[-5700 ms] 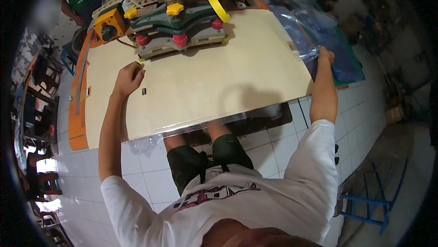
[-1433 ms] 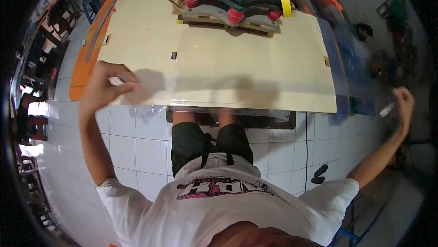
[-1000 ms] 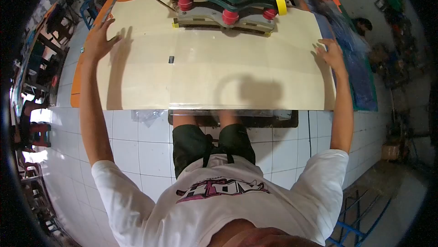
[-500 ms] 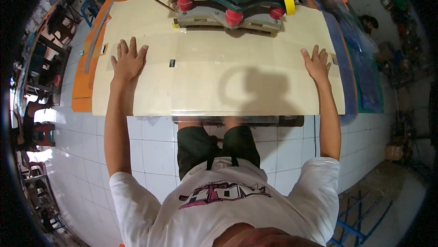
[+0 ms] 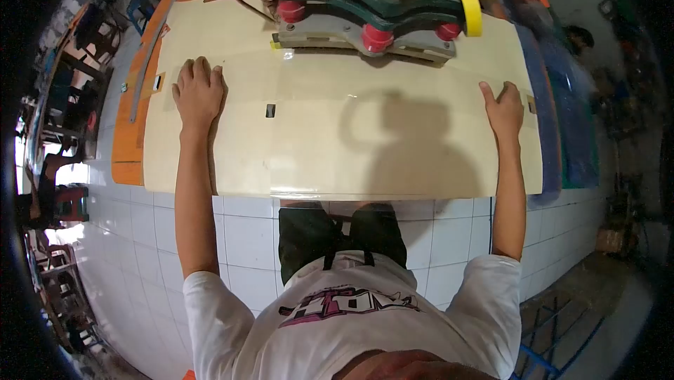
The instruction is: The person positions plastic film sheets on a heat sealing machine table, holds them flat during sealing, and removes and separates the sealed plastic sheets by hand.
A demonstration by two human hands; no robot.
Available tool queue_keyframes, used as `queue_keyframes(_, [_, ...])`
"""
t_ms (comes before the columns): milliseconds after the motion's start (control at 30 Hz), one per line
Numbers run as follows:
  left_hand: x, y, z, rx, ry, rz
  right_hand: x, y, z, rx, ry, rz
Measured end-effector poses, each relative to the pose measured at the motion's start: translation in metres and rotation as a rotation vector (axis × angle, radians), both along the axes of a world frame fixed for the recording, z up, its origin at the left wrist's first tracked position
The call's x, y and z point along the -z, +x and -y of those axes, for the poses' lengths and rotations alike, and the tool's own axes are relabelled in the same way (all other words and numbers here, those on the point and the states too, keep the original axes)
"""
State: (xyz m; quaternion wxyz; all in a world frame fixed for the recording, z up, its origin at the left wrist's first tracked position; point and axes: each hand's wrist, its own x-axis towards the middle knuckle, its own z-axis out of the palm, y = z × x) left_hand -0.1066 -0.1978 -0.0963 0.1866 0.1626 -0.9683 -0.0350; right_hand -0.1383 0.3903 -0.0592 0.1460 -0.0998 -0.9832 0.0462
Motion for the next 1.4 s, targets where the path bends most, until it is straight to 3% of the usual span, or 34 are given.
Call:
queue_keyframes(100, [-0.01,0.004,-0.007,0.139,-0.064,-0.34,0.013,-0.003,-0.006,-0.066,0.041,-0.105])
queue_keyframes(167, [-0.002,-0.001,-0.007,0.041,0.007,-0.115,0.024,-0.009,-0.02,-0.054,0.071,-0.064])
queue_keyframes(267, [-0.013,0.008,-0.023,-0.018,0.107,-0.079,0.024,-0.008,-0.018,0.029,0.04,0.16])
queue_keyframes(633, [-0.002,-0.001,-0.011,-0.136,0.067,0.042,0.024,-0.009,-0.014,0.073,0.061,0.175])
queue_keyframes(1133, [-0.011,-0.005,-0.001,-0.195,0.062,0.146,0.029,-0.007,-0.009,-0.062,0.002,0.047])
queue_keyframes(1400, [0.001,-0.026,0.03,-0.167,0.096,0.214,0.029,-0.013,0.013,0.092,0.05,0.072])
